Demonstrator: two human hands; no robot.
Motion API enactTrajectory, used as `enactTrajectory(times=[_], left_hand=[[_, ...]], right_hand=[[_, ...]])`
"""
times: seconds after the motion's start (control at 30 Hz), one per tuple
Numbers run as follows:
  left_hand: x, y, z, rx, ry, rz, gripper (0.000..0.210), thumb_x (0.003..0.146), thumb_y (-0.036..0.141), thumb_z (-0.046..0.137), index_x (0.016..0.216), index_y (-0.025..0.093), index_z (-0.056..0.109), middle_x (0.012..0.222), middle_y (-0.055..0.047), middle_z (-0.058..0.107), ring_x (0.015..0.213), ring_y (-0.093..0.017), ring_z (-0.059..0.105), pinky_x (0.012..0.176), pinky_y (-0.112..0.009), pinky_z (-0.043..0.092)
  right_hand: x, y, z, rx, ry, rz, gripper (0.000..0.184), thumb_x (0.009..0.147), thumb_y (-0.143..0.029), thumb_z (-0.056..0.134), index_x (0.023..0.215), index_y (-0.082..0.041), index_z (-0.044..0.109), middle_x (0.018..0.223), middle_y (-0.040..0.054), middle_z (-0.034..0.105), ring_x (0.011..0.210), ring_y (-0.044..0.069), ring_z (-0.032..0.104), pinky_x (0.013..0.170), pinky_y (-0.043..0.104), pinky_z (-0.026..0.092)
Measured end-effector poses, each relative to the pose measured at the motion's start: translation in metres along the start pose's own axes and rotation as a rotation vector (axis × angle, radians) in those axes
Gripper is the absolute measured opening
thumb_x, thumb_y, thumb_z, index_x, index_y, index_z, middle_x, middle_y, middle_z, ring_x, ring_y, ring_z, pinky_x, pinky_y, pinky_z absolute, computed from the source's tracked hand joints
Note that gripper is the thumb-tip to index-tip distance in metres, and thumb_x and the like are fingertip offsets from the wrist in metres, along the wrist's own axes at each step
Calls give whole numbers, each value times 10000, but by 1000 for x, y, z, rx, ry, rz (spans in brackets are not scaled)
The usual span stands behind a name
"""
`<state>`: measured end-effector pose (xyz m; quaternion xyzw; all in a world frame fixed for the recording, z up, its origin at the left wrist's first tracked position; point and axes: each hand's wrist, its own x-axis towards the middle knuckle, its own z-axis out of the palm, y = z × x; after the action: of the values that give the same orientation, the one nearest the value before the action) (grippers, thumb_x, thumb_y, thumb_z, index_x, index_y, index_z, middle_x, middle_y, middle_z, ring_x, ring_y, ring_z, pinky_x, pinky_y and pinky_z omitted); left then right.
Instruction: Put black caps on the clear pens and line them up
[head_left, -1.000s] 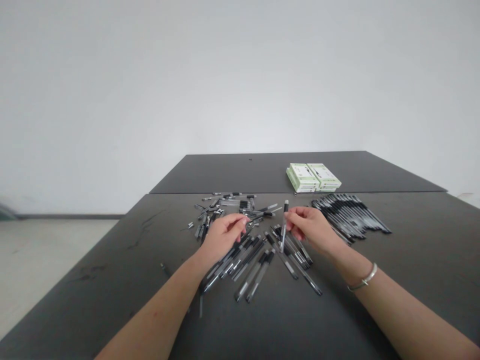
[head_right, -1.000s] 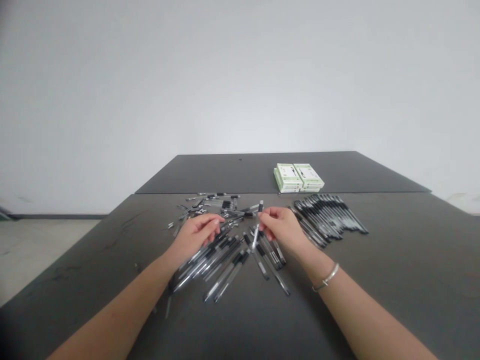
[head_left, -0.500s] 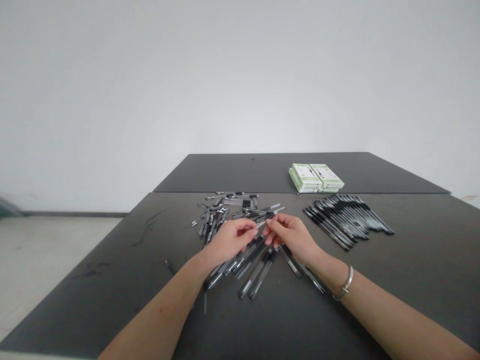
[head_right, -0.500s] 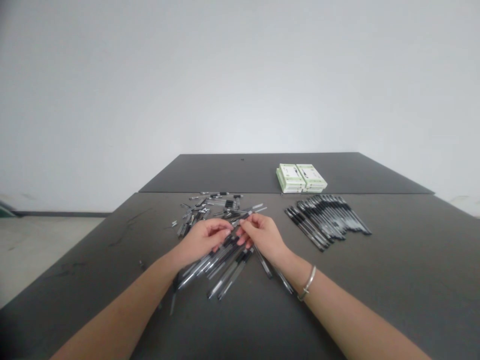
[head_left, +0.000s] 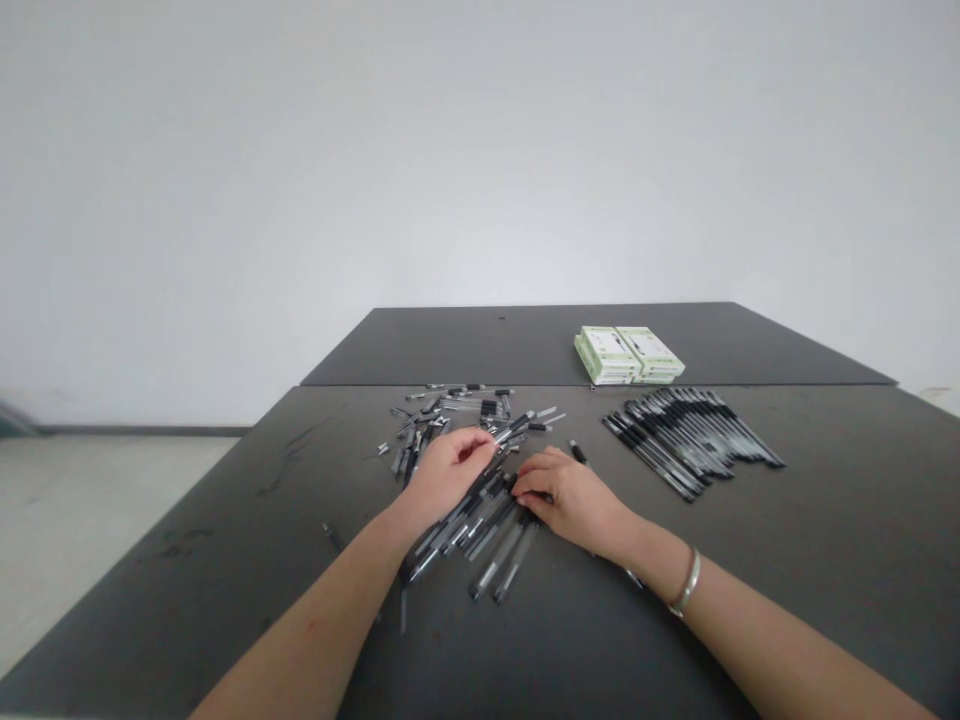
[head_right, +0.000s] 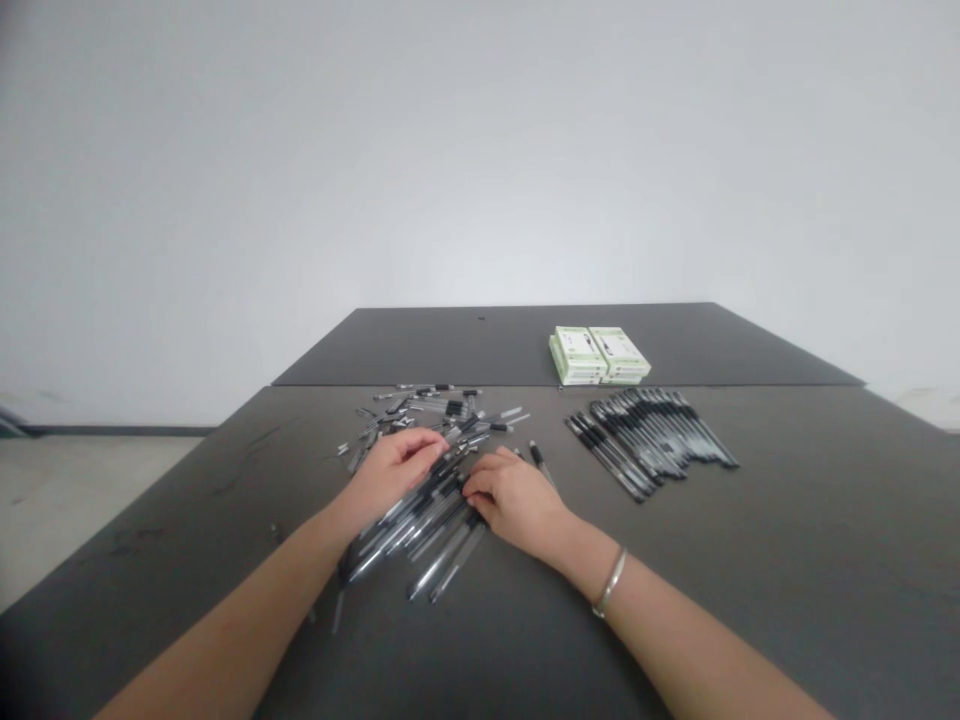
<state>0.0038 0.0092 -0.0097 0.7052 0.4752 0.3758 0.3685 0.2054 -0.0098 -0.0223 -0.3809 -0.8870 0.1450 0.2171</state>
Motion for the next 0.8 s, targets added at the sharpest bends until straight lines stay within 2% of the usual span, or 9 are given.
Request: enactTrajectory(times=[0.27, 0.53, 0.8], left_hand=[[-1, 2, 0, 5, 10, -9, 213, 833, 306, 534, 830, 164, 693, 717, -12, 651, 672, -156, 581, 630, -248, 445], [0, 3, 0, -19, -6, -22, 214, 837, 312, 522, 826, 164, 677, 717, -9, 641, 671, -151, 575, 639, -247, 441], [-1, 2, 0, 4, 4, -22, 231, 836, 326, 520, 823, 164, 685, 717, -17, 638, 672, -159, 567, 606, -243, 425]], right_hand=[[8, 5, 3, -5, -49, 54, 91, 808, -169, 657, 825, -202, 739, 869, 35, 699, 851, 177, 594, 871, 314, 415], [15, 5, -1, -13, -129, 125, 65, 763, -145, 683, 783, -188, 727, 823, 47, 664, 855, 185, 583, 817, 284, 426], [15, 8, 0, -24, -166, 75, 48, 775, -121, 660, 782, -169, 659, 835, 50, 622, 844, 183, 560, 805, 296, 405]])
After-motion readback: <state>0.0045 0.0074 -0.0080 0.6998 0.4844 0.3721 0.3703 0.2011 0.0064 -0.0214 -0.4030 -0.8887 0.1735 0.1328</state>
